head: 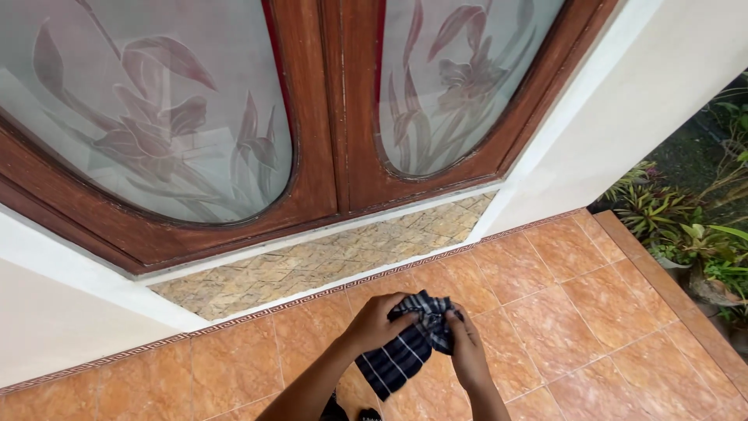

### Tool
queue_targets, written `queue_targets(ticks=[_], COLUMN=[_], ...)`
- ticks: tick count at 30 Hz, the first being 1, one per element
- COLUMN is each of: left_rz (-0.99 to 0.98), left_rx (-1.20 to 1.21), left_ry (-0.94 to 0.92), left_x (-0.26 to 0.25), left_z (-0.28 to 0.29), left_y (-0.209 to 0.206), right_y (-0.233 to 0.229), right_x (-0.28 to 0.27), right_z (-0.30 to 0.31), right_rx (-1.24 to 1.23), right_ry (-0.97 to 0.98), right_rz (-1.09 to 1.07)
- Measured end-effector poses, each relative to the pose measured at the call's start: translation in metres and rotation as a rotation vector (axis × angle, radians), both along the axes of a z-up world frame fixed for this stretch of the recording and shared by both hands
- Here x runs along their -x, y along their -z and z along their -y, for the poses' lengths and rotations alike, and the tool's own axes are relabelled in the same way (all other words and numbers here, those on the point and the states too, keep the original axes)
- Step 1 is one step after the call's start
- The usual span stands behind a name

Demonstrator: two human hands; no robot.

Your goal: The person wipes a frosted glass door with a dark striped cloth, moving the cloth in circular and back-and-forth motions across the surface. The person occasionally folds the cloth and continues wiping the same door panel throughout the clip.

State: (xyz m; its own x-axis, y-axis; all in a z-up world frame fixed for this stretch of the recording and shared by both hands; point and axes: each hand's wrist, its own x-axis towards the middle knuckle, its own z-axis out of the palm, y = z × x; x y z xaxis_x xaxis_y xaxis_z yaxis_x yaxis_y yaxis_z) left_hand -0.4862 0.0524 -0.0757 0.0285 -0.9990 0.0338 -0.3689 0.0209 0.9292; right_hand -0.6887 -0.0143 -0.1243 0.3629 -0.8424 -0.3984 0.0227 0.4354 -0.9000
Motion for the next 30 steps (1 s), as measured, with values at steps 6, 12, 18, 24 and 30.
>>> queue_targets(ticks=[6, 12, 18, 24, 30], left_rz=[0.263, 0.083, 0.085, -0.413, -0.566], left_rx=[0.137, 0.324, 0.321, -0.187, 0.029], left_ry=[0.075, -0.177, -0.272, -0.418, -0.710], left_x=[-0.002, -0.028, -0.050, -0.102, -0.230], left_z=[0.006, -0.014, -0.056, -0.130, -0.213], left_y=[0.008, 0.015, 0.003, 0.001, 0.019], right_y=[0.011, -0.012, -0.018, -0.001, 0.009], right_x=[0.035, 0.011, -0.061, -0.142, -0.240], right_z=[-0.011, -0.023, -0.041, -0.057, -0.084], right_rx=[-0.065, 0.205, 0.656, 0.830, 0.760], right_ry=[0.145, -0.091, -0.336, -0.248, 0.027], right_rz=[0.170, 0.071, 0.028, 0.013, 0.133])
